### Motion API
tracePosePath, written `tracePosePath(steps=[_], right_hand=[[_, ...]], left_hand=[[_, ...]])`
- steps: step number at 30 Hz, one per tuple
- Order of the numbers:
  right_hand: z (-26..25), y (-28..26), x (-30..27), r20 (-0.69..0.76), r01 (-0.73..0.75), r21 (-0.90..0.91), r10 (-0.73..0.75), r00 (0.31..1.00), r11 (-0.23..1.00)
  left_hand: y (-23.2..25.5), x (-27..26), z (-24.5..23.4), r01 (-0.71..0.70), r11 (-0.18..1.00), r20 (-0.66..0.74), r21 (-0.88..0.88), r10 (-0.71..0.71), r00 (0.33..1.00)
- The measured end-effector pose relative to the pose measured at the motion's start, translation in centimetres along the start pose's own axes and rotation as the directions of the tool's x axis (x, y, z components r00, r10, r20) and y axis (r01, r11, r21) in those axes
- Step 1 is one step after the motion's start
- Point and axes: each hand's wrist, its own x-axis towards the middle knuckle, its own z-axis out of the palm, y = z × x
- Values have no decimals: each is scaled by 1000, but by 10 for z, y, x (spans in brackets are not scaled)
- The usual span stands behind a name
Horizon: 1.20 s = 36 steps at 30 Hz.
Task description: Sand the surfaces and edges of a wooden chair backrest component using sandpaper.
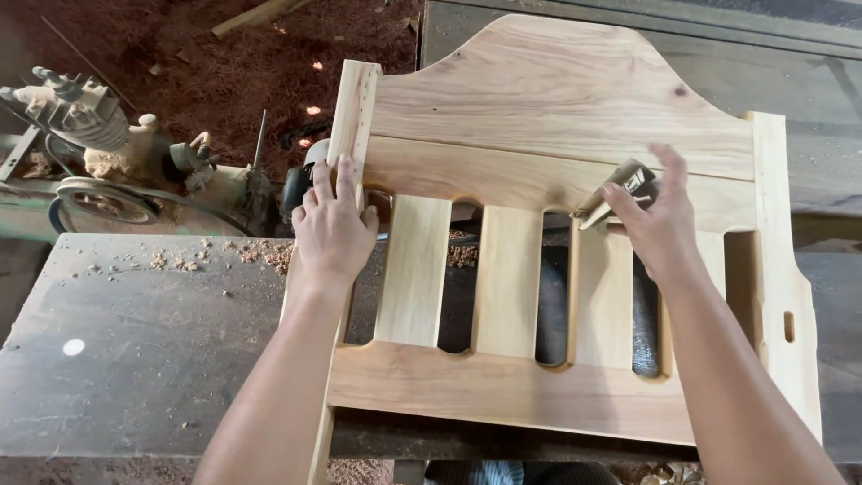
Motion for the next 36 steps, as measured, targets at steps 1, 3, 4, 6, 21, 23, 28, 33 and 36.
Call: tracePosePath(steps=[1,3,4,6,21,23,28,33,36], right_hand=[[1,2,6,39,-25,-70,27,999,997],[1,0,14,44,-63,-99,68,997,993],[2,1,17,49,-102,-123,109,993,987],[2,-4,13,6,-38,-379,44,999,925],[22,43,-11,-92,262,-584,-384,919,768],[37,35,-29,-133,261,-521,-380,916,812],[94,30,-103,83,203,-358,-185,979,911],[100,52,-130,80,319,-573,-336,938,755],[104,59,-134,70,330,-615,-367,927,716]], left_hand=[[0,0,0,-5,1000,-12,8,5,1000],[1,-1,-3,-2,1000,-15,4,2,1000],[1,-3,-4,0,1000,-17,6,0,1000],[-2,-3,0,-2,1000,-32,3,2,999],[2,-3,-1,23,998,-40,63,-20,999],[1,-2,-2,28,997,-50,69,-25,998],[2,-2,-3,19,998,-39,55,-17,999],[2,-2,-4,17,998,-25,63,-16,1000],[8,-5,-12,19,998,-23,67,-17,1000]])
